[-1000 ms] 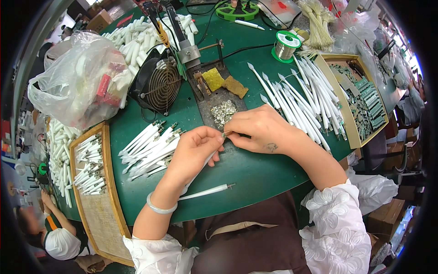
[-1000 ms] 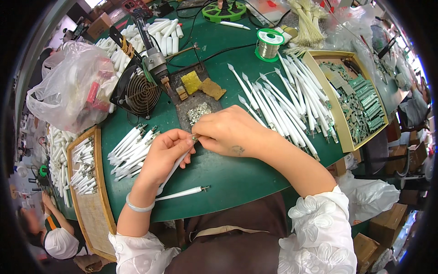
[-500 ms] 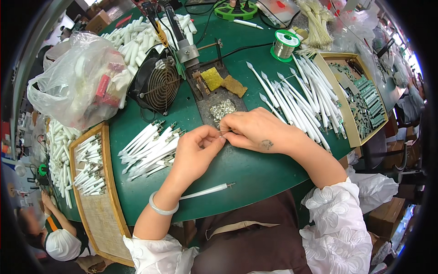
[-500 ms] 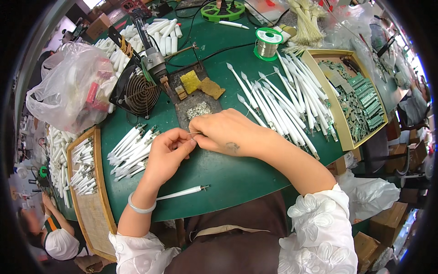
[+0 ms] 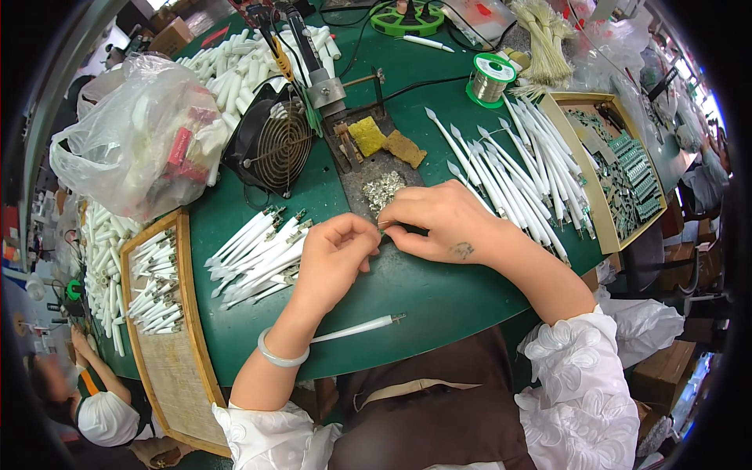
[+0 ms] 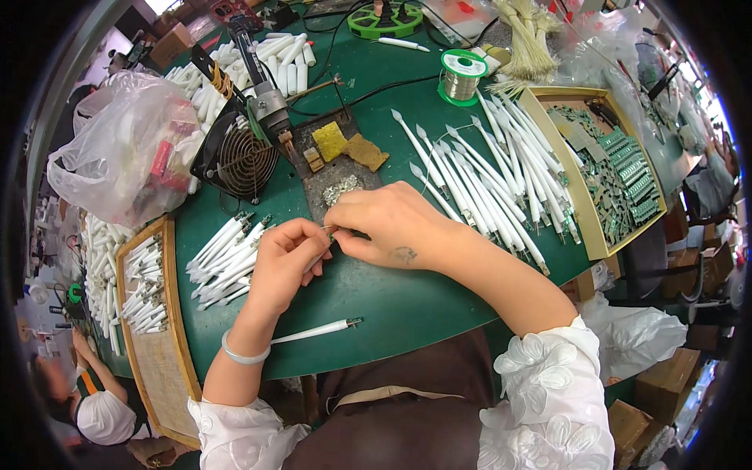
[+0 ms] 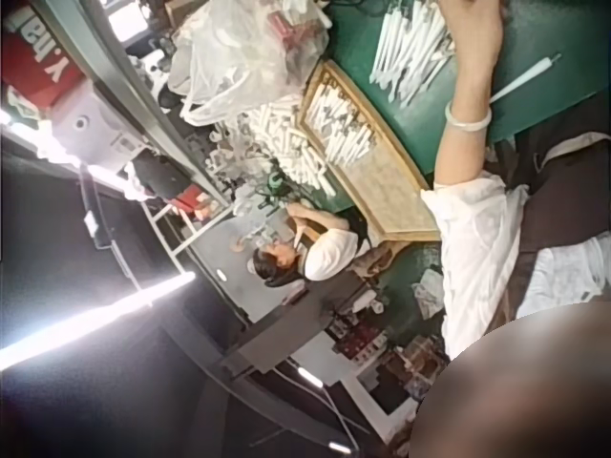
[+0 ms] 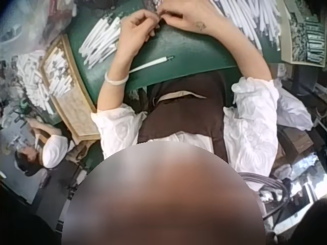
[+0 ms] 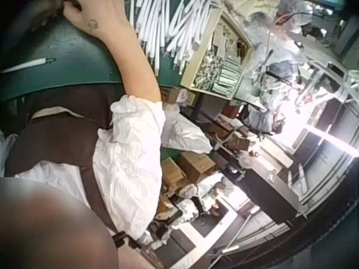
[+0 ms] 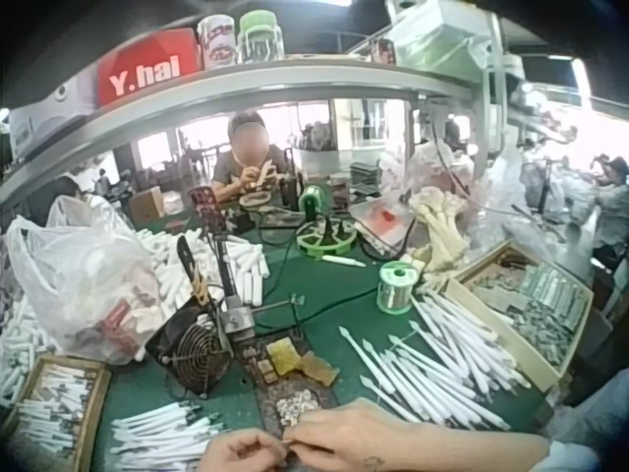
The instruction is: Soldering small wires to white rods and assembling electronic components at a factory workbench.
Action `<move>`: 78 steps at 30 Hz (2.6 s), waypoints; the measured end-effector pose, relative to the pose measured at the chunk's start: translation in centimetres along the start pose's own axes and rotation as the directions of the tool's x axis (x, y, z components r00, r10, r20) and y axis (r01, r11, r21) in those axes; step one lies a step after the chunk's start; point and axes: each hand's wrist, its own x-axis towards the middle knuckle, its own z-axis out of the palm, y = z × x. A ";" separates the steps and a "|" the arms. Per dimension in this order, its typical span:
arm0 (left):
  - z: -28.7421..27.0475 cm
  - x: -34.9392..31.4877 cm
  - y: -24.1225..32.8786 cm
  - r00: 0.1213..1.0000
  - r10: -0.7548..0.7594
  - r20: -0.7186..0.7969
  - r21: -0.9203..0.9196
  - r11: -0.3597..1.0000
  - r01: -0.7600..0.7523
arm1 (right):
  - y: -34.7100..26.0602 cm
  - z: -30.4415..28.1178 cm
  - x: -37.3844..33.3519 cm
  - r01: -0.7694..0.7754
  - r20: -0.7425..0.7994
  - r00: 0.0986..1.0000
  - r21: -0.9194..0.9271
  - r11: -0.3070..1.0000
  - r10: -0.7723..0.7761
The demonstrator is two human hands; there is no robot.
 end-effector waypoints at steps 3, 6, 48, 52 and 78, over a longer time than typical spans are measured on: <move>0.1 0.1 -0.2 0.999 0.033 -0.010 0.001 0.999 -0.033 | -0.1 -0.1 0.0 0.007 0.021 1.000 -0.022 1.000 -0.007; 0.0 0.0 -0.5 0.997 0.076 -0.013 0.014 0.997 -0.075 | -0.2 -0.1 0.2 0.025 0.026 0.999 -0.026 0.999 -0.024; 0.7 -0.3 -0.4 0.994 0.100 -0.052 0.071 0.993 -0.096 | 0.0 1.0 -0.1 0.032 -0.068 0.997 -0.067 0.997 -0.037; 0.7 -0.2 -0.3 0.988 0.112 -0.106 0.040 0.993 -0.109 | -0.1 1.1 0.0 0.033 -0.076 0.996 -0.031 0.999 -0.035; 0.1 2.2 1.7 0.985 0.055 -0.166 -0.060 0.996 -0.065 | 0.1 1.5 0.8 -0.297 -0.154 0.915 0.368 0.881 0.372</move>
